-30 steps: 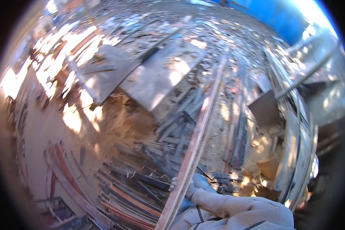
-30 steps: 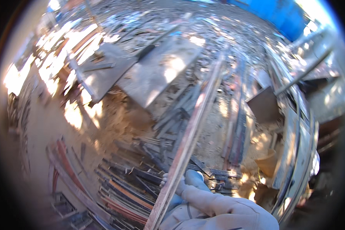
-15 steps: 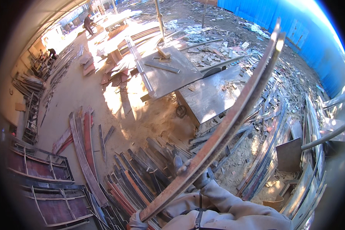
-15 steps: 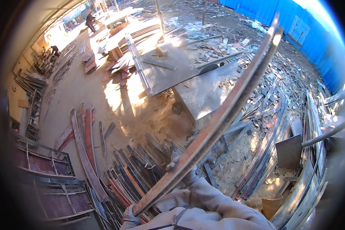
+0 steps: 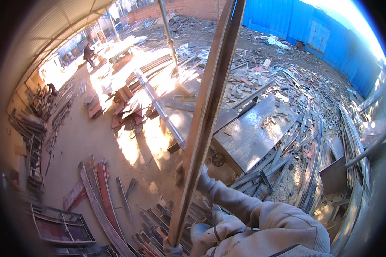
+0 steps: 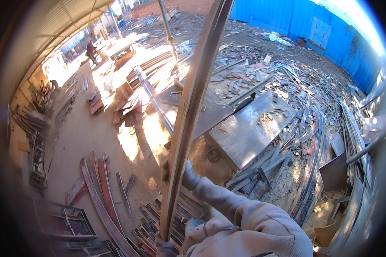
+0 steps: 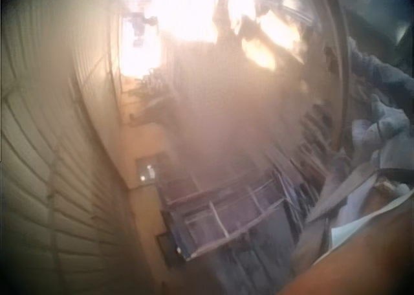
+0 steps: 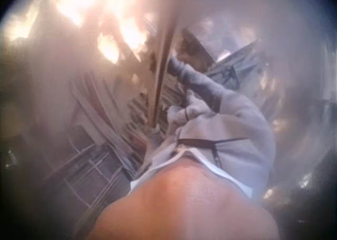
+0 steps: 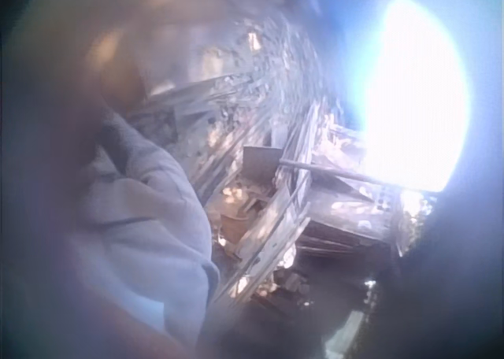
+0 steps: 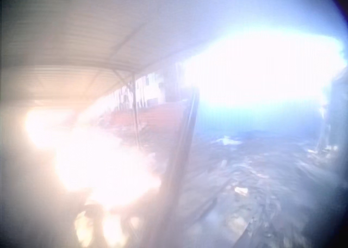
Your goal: The person picks up wooden planks from a pile, places them on a workbench, and uses a clamp to hold them. They then handle additional planks, stacking and arranging them on the bench.
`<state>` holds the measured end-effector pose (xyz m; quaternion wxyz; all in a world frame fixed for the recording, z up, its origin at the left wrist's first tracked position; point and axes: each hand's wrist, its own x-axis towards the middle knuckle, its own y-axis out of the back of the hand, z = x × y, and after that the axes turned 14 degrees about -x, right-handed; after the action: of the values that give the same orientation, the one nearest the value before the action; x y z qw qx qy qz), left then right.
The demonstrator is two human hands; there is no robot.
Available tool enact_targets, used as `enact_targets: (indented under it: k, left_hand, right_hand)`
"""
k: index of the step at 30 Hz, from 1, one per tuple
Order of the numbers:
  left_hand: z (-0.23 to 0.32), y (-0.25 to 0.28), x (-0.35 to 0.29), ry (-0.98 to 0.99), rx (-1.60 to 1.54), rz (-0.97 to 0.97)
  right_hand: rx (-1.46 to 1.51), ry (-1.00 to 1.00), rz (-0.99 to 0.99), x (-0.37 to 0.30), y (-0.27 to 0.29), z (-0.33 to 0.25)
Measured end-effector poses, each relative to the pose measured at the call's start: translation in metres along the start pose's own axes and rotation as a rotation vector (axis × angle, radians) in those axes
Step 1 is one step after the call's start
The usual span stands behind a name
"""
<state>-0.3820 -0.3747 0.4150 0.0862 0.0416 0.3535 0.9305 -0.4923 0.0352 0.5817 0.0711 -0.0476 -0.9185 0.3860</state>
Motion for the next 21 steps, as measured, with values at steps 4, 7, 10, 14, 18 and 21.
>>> enact_targets:
  k: [4, 7, 10, 14, 18, 21]
  left_hand:
    - [-0.022, 0.004, 0.084, -0.167, -0.160, 0.052]
    - [-0.043, 0.027, 0.128, -0.218, -0.162, 0.063]
    - [-0.091, 0.049, 0.165, -0.240, -0.134, 0.003]
    - [-0.187, 0.065, 0.282, 0.077, -0.639, -0.211]
    - [-0.264, 0.144, 0.425, -0.440, -0.007, -0.310]
    - [-0.273, 0.206, 0.510, -0.398, 0.133, -0.245]
  right_hand:
    - [-0.229, 0.101, -0.042, 0.064, -0.032, -0.040]
    - [0.140, 0.110, -0.158, 0.107, -0.061, -0.067]
    - [0.022, 0.308, -0.004, 0.129, -0.073, -0.082]
    - [-0.274, 0.421, 0.398, 0.166, -0.074, -0.037]
    - [-0.187, 0.421, 0.745, 0.215, -0.074, 0.056]
    - [-0.145, 0.345, 0.948, 0.230, -0.076, 0.117]
